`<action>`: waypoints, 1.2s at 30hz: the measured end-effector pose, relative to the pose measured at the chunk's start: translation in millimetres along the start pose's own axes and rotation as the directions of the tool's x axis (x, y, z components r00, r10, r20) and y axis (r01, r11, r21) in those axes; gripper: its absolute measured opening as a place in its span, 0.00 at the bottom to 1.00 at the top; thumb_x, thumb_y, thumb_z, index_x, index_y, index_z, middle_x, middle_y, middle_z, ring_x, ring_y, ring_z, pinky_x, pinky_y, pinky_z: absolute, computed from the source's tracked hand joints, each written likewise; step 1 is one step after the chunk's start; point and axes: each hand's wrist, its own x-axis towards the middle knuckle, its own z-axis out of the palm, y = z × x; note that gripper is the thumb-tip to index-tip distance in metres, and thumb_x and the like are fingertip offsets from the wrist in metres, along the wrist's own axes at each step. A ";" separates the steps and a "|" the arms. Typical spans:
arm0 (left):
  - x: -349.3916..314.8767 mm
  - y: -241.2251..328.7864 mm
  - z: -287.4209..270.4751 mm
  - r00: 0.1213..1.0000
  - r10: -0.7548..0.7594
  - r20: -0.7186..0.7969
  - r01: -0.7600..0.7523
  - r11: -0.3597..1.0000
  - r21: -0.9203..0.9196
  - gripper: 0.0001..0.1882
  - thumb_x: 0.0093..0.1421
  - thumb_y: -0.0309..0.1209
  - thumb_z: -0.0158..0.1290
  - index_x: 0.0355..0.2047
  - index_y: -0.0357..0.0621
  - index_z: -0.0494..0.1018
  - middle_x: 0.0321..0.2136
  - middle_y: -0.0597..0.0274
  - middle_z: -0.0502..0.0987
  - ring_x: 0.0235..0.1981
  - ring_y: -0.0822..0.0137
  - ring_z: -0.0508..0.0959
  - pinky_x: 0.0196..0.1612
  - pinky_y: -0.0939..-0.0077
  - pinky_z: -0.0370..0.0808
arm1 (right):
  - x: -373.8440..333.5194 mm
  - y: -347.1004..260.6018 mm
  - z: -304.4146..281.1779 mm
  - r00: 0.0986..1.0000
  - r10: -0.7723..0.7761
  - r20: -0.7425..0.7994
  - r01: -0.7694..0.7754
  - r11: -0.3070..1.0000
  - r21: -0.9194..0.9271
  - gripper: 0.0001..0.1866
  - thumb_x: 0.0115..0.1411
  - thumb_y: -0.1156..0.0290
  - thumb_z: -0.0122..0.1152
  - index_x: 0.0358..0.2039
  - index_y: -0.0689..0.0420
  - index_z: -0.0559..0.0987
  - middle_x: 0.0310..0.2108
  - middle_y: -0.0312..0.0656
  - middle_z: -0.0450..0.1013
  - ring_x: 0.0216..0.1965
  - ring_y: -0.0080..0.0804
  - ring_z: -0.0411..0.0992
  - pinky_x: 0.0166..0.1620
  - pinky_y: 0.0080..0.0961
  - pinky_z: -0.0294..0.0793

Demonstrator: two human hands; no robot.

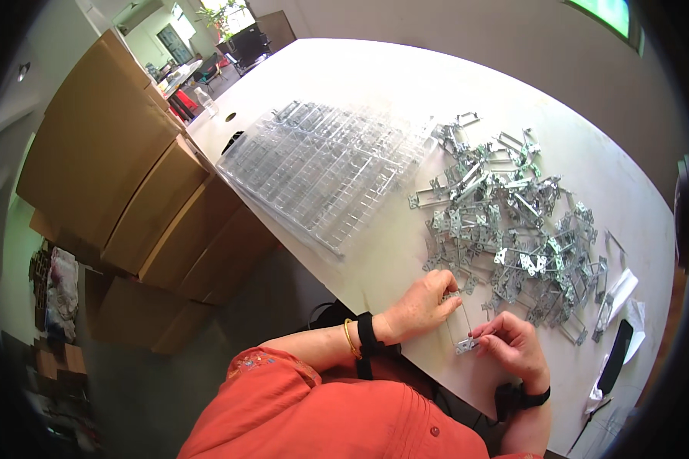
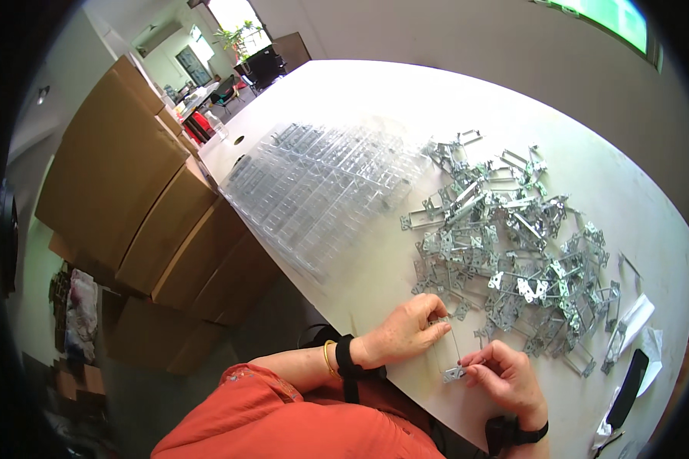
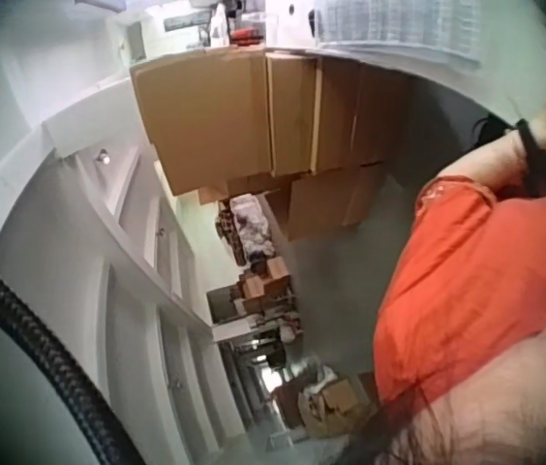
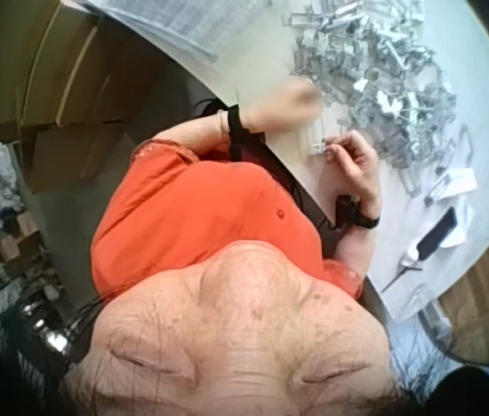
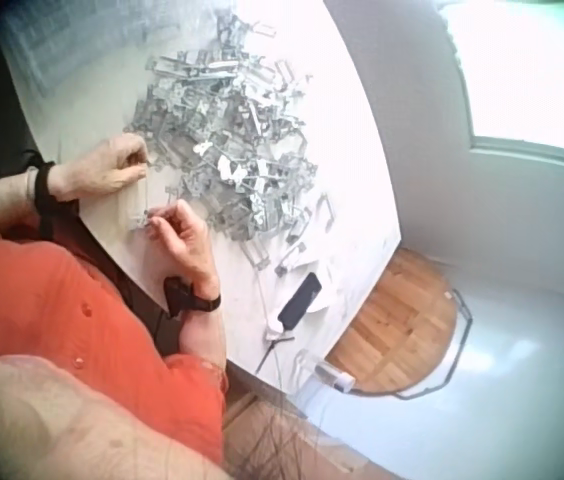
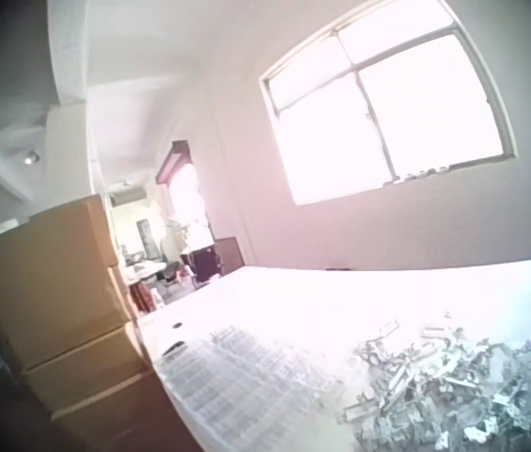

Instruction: The person assembles small metal hardware components by hand at a white table. They pick up metal brackets and thin rods from a pile, insert the rods into the brackets, and place the assembled units into a clear plastic tray. The process is repeated continuously throughout the clip.

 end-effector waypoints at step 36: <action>-20.1 46.3 9.1 0.993 -0.008 0.114 -0.030 0.944 0.328 0.27 0.70 0.46 0.63 0.51 0.34 0.68 0.40 0.40 0.79 0.34 0.38 0.85 0.34 0.49 0.84 | -2.2 7.9 2.8 0.998 0.041 0.054 -0.040 0.999 -0.019 0.06 0.70 0.79 0.70 0.44 0.63 0.82 0.43 0.44 0.87 0.36 0.23 0.84 0.40 0.22 0.84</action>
